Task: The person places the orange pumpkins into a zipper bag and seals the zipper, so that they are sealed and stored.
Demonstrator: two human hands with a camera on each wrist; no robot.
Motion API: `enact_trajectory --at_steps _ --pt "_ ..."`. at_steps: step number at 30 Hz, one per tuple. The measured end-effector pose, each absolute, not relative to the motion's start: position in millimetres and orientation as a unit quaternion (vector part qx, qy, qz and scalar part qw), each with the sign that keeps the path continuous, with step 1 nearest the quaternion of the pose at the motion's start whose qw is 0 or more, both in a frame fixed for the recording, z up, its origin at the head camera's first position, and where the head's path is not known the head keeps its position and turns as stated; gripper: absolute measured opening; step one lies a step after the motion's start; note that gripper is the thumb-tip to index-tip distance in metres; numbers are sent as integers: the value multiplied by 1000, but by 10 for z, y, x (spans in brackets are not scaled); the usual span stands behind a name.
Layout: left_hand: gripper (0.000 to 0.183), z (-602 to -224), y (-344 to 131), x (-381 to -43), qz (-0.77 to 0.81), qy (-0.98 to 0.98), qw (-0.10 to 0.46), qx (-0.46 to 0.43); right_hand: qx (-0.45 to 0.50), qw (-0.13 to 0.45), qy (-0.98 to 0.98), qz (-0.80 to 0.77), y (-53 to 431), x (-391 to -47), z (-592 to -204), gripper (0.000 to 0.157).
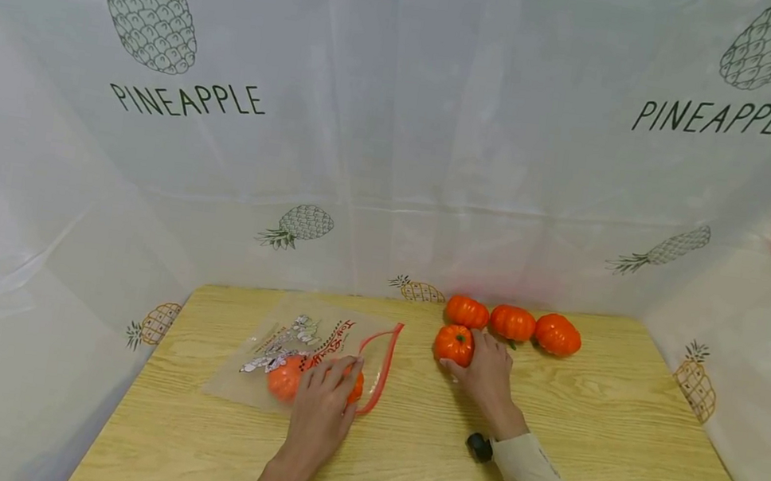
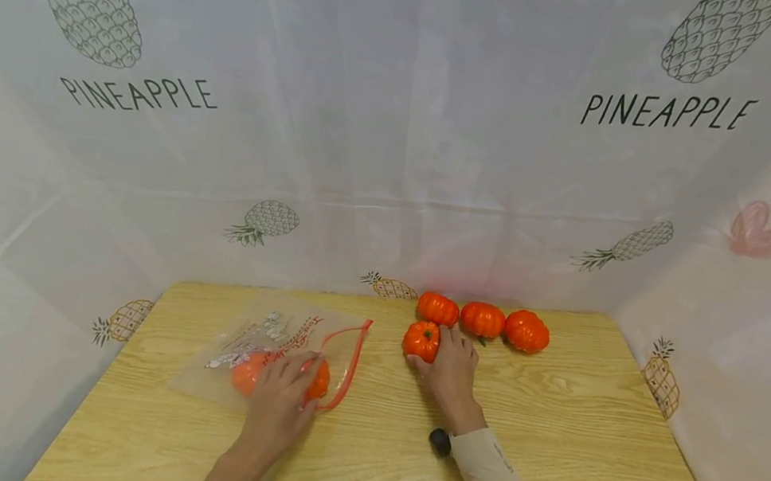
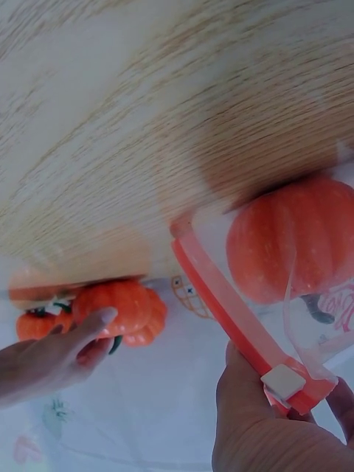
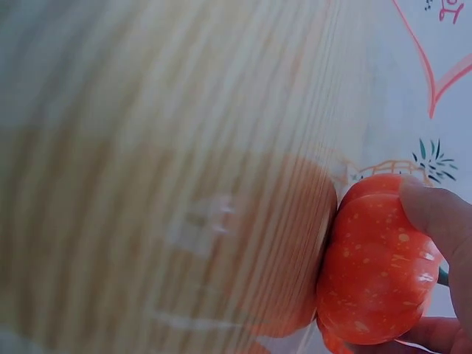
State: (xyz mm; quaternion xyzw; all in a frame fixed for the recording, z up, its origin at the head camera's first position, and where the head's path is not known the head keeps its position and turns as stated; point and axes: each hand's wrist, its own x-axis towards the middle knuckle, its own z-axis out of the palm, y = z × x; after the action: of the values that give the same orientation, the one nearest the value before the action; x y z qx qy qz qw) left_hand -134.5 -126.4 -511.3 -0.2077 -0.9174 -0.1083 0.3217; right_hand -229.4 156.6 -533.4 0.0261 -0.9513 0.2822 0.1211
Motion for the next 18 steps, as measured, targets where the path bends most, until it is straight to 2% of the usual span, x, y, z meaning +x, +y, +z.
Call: enact_trajectory --at_steps 10,18 --pt "73 -5103 -1278 -1340 -112 -920 317 -203 37 115 -952 282 1515 -2177 -5319 76" --pt "73 -5092 -1286 -1332 -116 -920 314 -203 30 78 -946 312 1489 -2086 -5282 78"
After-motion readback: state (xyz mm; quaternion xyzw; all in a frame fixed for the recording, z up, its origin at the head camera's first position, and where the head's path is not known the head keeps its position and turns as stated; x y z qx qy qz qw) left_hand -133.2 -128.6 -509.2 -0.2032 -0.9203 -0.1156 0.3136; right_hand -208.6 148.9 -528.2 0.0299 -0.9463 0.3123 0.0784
